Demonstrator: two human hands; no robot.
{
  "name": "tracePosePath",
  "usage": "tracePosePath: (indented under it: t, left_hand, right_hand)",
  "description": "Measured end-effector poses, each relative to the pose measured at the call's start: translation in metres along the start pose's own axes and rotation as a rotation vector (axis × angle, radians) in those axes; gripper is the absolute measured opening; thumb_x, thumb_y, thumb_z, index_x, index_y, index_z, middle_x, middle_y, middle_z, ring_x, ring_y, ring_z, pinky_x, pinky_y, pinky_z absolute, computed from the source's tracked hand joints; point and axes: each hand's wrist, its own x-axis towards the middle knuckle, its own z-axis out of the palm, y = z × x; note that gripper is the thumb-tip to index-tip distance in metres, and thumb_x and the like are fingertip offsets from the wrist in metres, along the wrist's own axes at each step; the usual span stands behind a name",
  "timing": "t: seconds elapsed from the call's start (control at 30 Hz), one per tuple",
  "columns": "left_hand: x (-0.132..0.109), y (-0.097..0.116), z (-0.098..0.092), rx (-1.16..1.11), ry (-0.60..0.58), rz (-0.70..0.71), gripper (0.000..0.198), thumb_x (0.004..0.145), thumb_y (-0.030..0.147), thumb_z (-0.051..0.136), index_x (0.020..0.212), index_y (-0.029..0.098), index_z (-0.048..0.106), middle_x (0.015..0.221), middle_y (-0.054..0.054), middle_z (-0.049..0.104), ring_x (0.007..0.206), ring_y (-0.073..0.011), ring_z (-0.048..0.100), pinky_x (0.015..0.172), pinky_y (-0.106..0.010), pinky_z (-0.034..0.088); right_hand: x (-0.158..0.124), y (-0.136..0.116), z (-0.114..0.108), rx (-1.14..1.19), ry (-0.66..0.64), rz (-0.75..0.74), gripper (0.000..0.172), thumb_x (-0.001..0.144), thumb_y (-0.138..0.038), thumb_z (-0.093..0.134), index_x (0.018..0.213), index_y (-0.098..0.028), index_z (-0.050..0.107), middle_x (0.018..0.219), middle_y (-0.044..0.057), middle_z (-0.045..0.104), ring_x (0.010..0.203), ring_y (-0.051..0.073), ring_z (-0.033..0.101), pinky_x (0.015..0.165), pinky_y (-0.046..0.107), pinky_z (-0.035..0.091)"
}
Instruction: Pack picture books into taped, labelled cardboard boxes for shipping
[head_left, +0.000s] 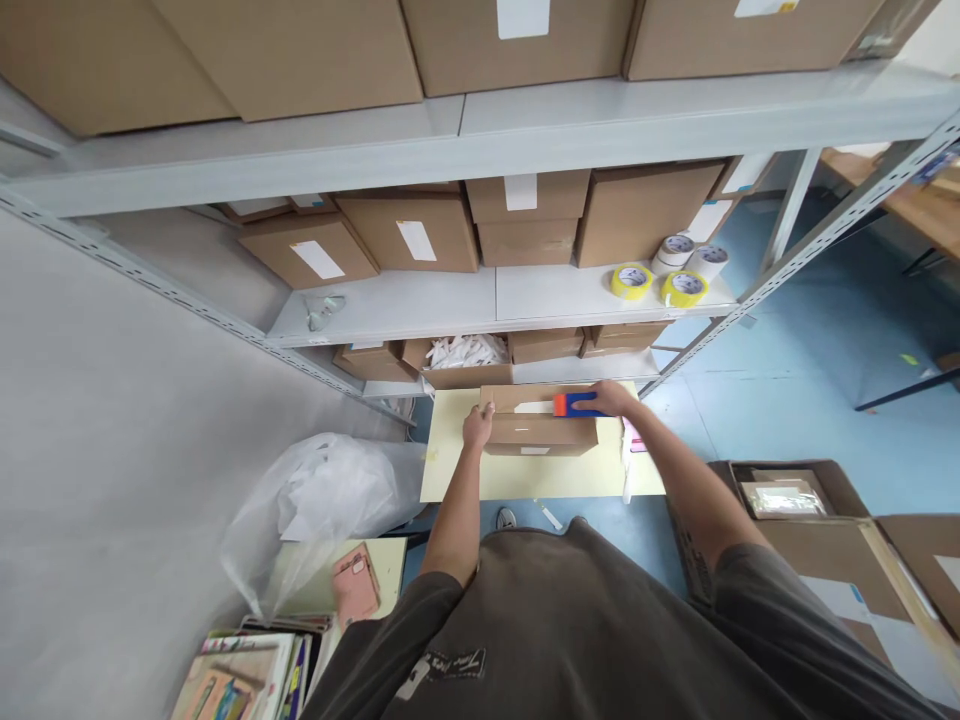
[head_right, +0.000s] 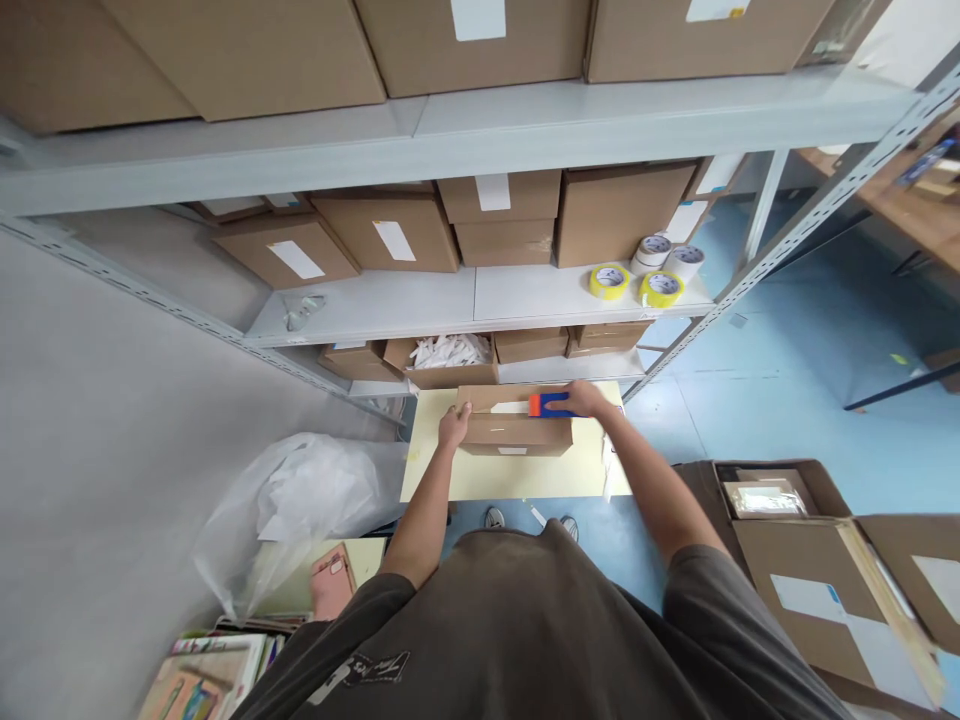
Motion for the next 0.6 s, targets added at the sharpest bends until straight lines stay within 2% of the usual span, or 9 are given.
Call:
tracePosePath:
  t: [0.1, 0.17, 0.2, 0.27, 0.4, 0.6]
  left_hand:
    - [0.005, 0.0, 0.001, 0.029, 0.007, 0.018, 0.054, 0.107, 0.063, 0.046, 0.123, 0.018, 0.069, 0.117, -0.022, 0.079, 0.119, -0.0373, 0.073, 0.093, -0.039, 0.053]
    - [0.008, 0.001, 0.002, 0.039, 0.018, 0.028, 0.053, 0.106, 0.065, 0.046, 0.12, 0.019, 0.07, 0.114, -0.021, 0.08, 0.117, -0.0375, 0.074, 0.091, -0.039, 0.053]
    - [0.009, 0.001, 0.002, 0.047, 0.023, 0.03, 0.053, 0.106, 0.065, 0.047, 0.119, 0.019, 0.07, 0.113, -0.021, 0.08, 0.116, -0.0378, 0.074, 0.091, -0.039, 0.053]
    - [0.012, 0.002, 0.002, 0.06, 0.035, 0.032, 0.053, 0.105, 0.066, 0.047, 0.116, 0.019, 0.071, 0.111, -0.021, 0.079, 0.113, -0.0384, 0.074, 0.09, -0.04, 0.053]
    - [0.013, 0.014, 0.009, 0.055, 0.032, 0.063, 0.05, 0.105, 0.064, 0.049, 0.11, 0.02, 0.072, 0.108, -0.02, 0.08, 0.11, -0.0387, 0.074, 0.089, -0.041, 0.053]
    - [0.006, 0.04, 0.034, 0.01, -0.078, 0.134, 0.046, 0.104, 0.06, 0.05, 0.107, 0.02, 0.073, 0.107, -0.021, 0.08, 0.113, -0.0383, 0.074, 0.092, -0.04, 0.053]
  right_hand:
    - [-0.047, 0.088, -0.035, 0.009, 0.042, 0.156, 0.071, 0.066, -0.093, 0.075, 0.055, -0.025, 0.058, 0.062, 0.007, 0.066, 0.068, 0.025, 0.063, 0.062, 0.033, 0.039]
    - [-0.077, 0.13, -0.049, 0.089, 0.055, 0.258, 0.071, 0.065, -0.093, 0.074, 0.058, -0.024, 0.062, 0.059, 0.007, 0.066, 0.063, 0.023, 0.062, 0.06, 0.033, 0.04]
    - [-0.088, 0.142, -0.053, 0.117, 0.046, 0.297, 0.071, 0.064, -0.094, 0.074, 0.059, -0.023, 0.063, 0.06, 0.006, 0.067, 0.061, 0.022, 0.062, 0.059, 0.032, 0.04]
    - [-0.1, 0.152, -0.054, 0.117, 0.039, 0.331, 0.072, 0.062, -0.094, 0.074, 0.059, -0.023, 0.064, 0.059, 0.006, 0.067, 0.059, 0.021, 0.06, 0.058, 0.032, 0.04]
    - [-0.104, 0.156, -0.056, 0.12, 0.06, 0.324, 0.072, 0.061, -0.094, 0.074, 0.059, -0.022, 0.065, 0.058, 0.005, 0.066, 0.058, 0.019, 0.059, 0.058, 0.031, 0.039]
    - [-0.138, 0.175, -0.084, 0.135, 0.069, 0.405, 0.075, 0.057, -0.095, 0.077, 0.056, -0.022, 0.06, 0.056, 0.005, 0.063, 0.058, 0.019, 0.056, 0.058, 0.033, 0.039]
